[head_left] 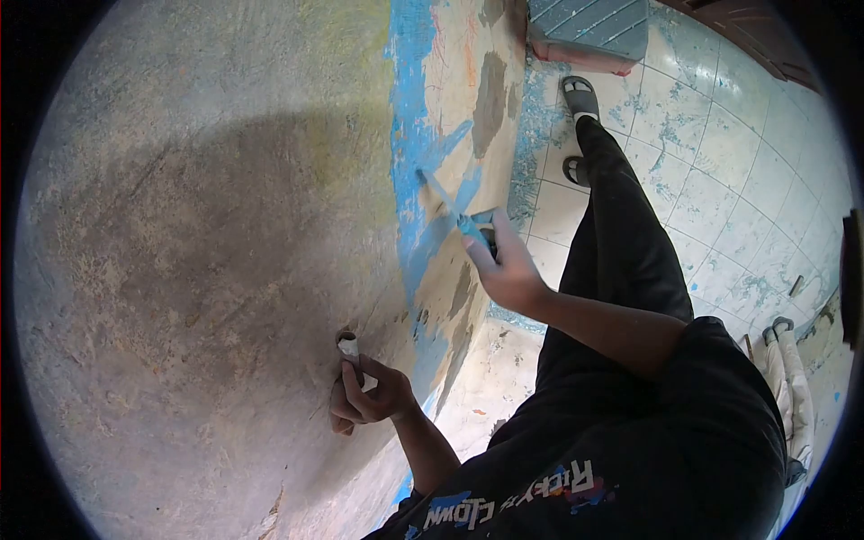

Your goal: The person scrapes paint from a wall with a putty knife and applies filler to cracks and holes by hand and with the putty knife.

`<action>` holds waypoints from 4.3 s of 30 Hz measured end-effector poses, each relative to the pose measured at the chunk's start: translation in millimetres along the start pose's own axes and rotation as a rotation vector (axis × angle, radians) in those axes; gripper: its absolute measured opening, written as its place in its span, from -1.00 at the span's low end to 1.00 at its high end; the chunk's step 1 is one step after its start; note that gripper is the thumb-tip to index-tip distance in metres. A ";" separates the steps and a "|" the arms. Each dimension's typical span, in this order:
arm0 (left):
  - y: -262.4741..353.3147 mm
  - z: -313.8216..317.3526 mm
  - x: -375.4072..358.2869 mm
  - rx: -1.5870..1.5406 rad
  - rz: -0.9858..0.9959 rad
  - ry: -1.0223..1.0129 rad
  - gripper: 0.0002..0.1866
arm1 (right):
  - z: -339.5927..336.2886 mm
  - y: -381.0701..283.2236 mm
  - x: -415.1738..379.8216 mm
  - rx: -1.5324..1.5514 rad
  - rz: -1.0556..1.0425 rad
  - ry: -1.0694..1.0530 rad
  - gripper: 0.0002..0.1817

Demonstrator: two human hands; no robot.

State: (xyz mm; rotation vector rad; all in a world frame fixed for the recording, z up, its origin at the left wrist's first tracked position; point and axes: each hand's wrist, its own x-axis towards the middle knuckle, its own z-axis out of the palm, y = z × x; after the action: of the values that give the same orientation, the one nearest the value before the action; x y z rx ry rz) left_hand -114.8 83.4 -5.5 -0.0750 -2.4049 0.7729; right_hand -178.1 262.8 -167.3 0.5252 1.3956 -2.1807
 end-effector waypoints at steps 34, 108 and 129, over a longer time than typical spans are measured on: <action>1.8 2.9 2.0 -0.023 -0.018 0.020 -0.79 | 23.5 31.0 -35.1 -0.224 -0.101 -0.087 -0.71; 5.7 0.5 4.5 -0.009 -0.042 -0.001 -0.78 | 27.2 12.7 -26.0 -0.205 -0.103 0.032 -0.76; 4.3 -1.2 6.4 0.022 -0.025 -0.013 -0.79 | 26.1 12.5 -17.7 -0.245 -0.028 0.003 -0.74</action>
State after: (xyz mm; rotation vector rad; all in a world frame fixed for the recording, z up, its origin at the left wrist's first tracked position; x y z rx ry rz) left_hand -119.9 89.1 -3.6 -0.0317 -2.4044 0.7900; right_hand -157.9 238.0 -155.8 0.4209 1.6512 -1.9922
